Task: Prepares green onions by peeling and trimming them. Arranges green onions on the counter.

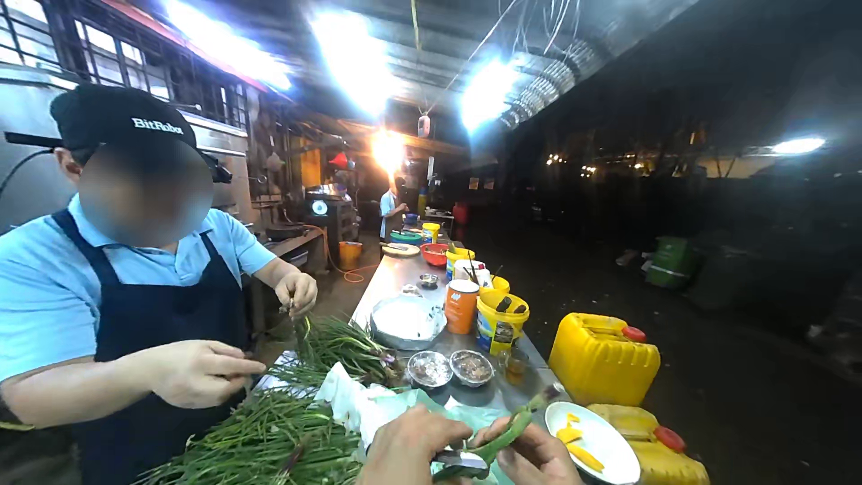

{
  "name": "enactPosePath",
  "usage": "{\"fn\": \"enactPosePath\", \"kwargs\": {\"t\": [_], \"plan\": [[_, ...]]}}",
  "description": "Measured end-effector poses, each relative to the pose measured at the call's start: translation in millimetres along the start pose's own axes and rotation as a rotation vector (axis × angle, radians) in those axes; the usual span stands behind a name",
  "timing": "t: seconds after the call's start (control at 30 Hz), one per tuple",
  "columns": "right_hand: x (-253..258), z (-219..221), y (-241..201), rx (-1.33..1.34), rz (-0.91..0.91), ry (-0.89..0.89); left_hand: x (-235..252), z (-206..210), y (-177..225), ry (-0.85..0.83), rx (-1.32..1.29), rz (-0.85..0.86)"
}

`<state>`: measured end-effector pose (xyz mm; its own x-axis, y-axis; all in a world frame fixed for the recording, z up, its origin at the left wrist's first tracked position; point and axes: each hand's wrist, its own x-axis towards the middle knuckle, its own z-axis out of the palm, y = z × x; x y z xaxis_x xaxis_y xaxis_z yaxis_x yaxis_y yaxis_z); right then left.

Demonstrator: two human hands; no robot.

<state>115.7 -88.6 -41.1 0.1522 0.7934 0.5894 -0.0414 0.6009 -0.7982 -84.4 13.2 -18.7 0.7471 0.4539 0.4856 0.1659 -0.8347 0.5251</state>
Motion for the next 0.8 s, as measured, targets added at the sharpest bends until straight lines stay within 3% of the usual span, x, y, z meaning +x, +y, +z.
{"fn": "enactPosePath", "kwargs": {"t": [0.23, 0.4, 0.6, 0.7, 0.8], "plan": [[-3.9, -1.0, -5.2, -0.017, -0.007, 0.109, -0.1, 3.7, -8.0, 0.004, -0.202, -0.170], [-0.2, -8.9, -0.6, -0.028, -0.010, 0.088, -0.4, -6.5, -8.3, -0.100, -0.408, -0.220], [-0.1, 0.5, -5.9, 0.062, 0.050, 0.159, -13.0, -9.7, -20.7, -0.198, -0.433, -0.281], [1.7, 0.9, -6.3, 0.071, 0.071, 0.161, -21.8, -6.0, -19.9, -0.053, -0.308, -0.269], [2.3, 9.3, -5.8, -0.034, 0.091, 0.208, -28.1, 11.9, -3.8, 0.243, 0.112, -0.207]]}}
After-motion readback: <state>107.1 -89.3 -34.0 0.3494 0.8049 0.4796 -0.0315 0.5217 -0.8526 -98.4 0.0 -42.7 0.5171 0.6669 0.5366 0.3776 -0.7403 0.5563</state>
